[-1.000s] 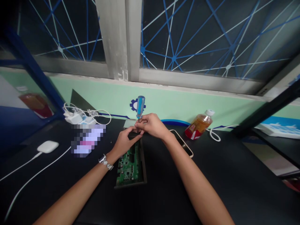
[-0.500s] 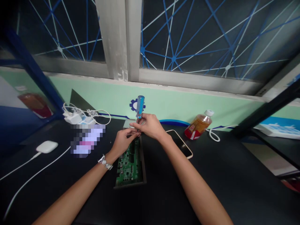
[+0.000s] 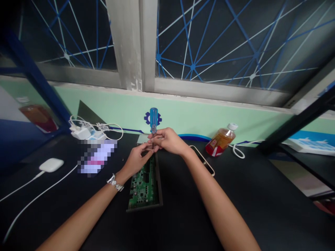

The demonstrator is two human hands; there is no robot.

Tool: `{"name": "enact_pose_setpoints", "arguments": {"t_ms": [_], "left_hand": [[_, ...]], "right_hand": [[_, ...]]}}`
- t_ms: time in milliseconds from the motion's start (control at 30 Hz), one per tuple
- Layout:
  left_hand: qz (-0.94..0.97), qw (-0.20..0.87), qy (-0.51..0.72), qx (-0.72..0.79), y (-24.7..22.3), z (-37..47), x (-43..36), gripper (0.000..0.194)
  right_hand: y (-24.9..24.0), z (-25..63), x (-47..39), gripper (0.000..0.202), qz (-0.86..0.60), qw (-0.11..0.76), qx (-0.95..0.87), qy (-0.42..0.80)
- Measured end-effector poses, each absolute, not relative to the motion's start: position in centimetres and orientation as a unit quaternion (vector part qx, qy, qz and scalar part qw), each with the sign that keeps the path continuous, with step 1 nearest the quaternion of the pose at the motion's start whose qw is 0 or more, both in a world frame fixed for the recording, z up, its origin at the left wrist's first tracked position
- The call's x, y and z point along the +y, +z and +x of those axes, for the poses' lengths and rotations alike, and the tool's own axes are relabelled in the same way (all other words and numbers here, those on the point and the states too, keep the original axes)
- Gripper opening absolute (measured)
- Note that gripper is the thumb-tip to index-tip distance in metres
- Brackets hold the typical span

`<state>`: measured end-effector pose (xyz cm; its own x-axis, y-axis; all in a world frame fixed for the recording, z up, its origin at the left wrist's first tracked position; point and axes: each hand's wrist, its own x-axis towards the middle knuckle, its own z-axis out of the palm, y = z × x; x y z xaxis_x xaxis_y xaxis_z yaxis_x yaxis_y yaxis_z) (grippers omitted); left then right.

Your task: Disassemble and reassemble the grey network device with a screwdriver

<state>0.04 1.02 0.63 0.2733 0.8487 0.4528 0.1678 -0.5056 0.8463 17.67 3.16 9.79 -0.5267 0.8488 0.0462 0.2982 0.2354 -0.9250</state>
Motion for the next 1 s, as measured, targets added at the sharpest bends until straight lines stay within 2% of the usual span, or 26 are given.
{"name": "enact_pose_setpoints", "arguments": {"t_ms": [167, 400, 567, 633, 733, 833, 1000], "left_hand": [[0.702, 0.303, 0.51, 0.394, 0.5, 0.1, 0.9, 0.019], [0.7, 0.257, 0.517, 0.42, 0.0, 0.6, 1.1, 0.016], [0.69, 0.29, 0.517, 0.416, -0.3, 0.7, 1.4, 0.011], [0.688, 0.325, 0.509, 0.401, -0.2, 0.5, 1.5, 0.012], [0.705, 0.363, 0.484, 0.369, 0.1, 0.1, 1.4, 0.016], [0.731, 0.349, 0.457, 0.368, 0.5, -0.2, 1.3, 0.019], [0.747, 0.337, 0.445, 0.362, 0.8, -0.2, 1.2, 0.023]], "right_hand": [[9.3, 17.3, 3.3, 0.018, -0.409, 0.323, -0.744, 0.418], [8.3, 16.5, 3.6, 0.033, -0.464, 0.357, -0.742, 0.325], [7.9, 16.2, 3.8, 0.035, -0.486, 0.372, -0.733, 0.297], [8.0, 16.4, 3.8, 0.034, -0.477, 0.368, -0.731, 0.322], [8.7, 17.0, 3.7, 0.034, -0.421, 0.332, -0.728, 0.427], [9.5, 17.7, 3.5, 0.038, -0.371, 0.285, -0.727, 0.503], [9.8, 18.1, 3.4, 0.035, -0.368, 0.265, -0.737, 0.502]]}}
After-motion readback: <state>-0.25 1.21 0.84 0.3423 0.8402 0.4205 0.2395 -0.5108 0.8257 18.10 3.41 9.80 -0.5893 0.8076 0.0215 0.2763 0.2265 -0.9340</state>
